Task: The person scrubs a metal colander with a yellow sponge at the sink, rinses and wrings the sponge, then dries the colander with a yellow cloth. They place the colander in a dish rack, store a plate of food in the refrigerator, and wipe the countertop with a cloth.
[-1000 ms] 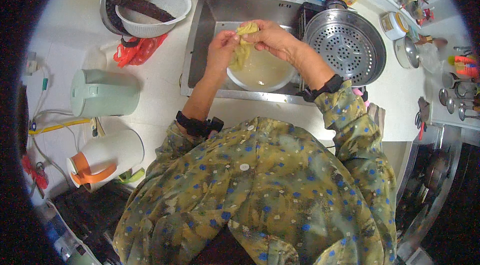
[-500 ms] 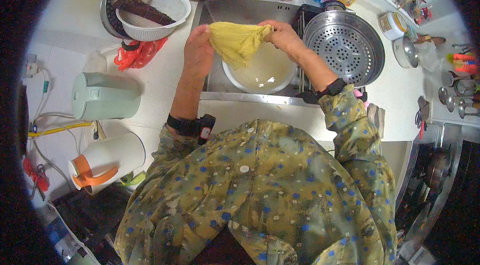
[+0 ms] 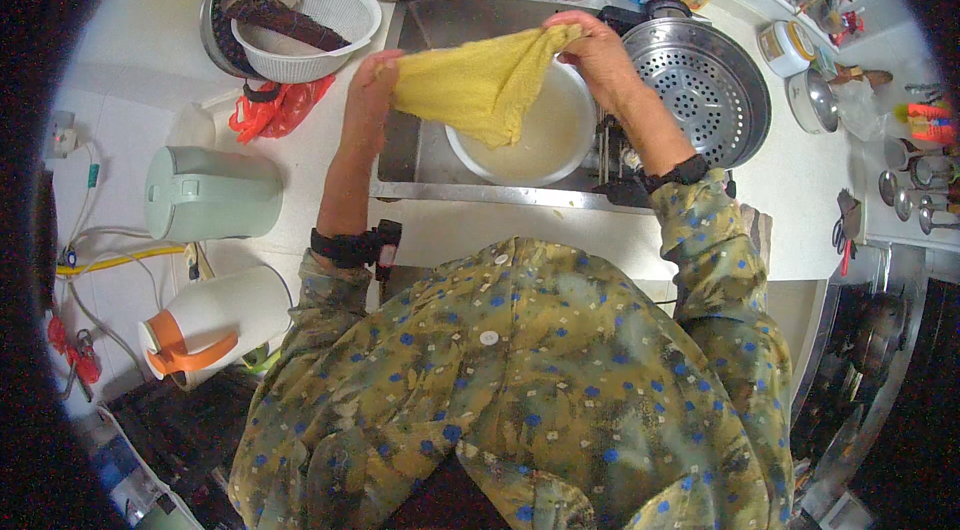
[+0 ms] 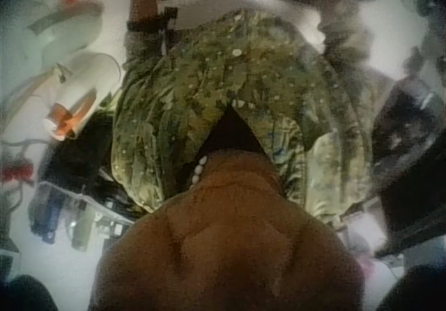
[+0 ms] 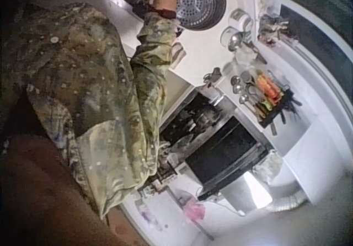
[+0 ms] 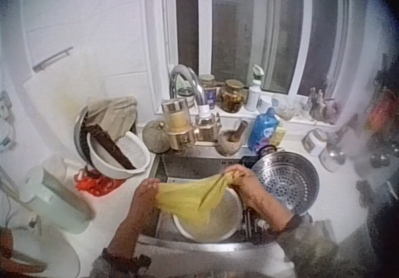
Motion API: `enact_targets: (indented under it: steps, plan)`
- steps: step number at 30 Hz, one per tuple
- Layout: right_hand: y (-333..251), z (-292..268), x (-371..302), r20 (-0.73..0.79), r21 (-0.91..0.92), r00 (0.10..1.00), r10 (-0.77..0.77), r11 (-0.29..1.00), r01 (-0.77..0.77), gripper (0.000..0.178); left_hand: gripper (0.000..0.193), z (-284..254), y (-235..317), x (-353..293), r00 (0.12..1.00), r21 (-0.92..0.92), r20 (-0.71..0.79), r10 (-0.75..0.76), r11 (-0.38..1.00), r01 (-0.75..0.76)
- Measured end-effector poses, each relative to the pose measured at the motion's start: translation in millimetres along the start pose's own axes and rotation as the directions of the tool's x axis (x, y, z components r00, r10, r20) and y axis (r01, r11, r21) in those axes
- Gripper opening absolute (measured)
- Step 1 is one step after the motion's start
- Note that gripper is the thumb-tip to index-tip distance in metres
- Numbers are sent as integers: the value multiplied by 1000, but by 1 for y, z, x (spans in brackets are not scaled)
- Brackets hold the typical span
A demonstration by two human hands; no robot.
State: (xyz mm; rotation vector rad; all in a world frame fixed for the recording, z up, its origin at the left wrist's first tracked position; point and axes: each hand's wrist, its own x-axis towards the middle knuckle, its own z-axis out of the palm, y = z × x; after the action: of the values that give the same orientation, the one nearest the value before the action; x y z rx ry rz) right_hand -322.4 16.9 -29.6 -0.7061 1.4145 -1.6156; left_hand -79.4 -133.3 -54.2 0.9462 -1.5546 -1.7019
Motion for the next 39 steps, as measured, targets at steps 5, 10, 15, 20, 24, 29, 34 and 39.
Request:
enact_targets:
  steps: [5, 10, 15, 20, 24, 29, 34, 39]
  plan:
    - [-4, -21, -5, 68, -435, 990, 127, 896, -85, 27, 24, -21, -2, 12, 975, 224, -96, 200, 959, -174]
    - [-26, -18, -13, 102, -605, 985, 137, 795, -48, 29, 23, -20, 10, 13, 982, -4, -92, 166, 986, -168]
    - [-41, -16, -18, 110, -409, 988, -107, 901, 143, 19, 22, -10, 20, 12, 983, -111, -1, 182, 977, -181]
    - [-18, -14, -6, -92, -378, 995, -25, 926, -12, 16, 25, 0, 11, 20, 997, -21, 78, 23, 1000, -21]
    - [-10, -21, -4, -54, -470, 996, -74, 882, 40, 26, 34, 5, -3, 26, 971, 221, 169, 170, 953, -206]
    - [-5, -23, -3, 64, -760, 984, 165, 647, -59, 25, 42, 5, -12, 34, 890, 673, 412, 193, 594, -441]
    - [1, -24, 11, -43, -696, 985, -165, 712, 89, 19, 32, 14, -11, 53, 905, 580, 409, 119, 732, -358]
    - [28, -27, 28, -76, -878, 980, -183, 478, 21, 19, 21, 42, -54, 67, 924, 486, 367, 105, 826, -287]
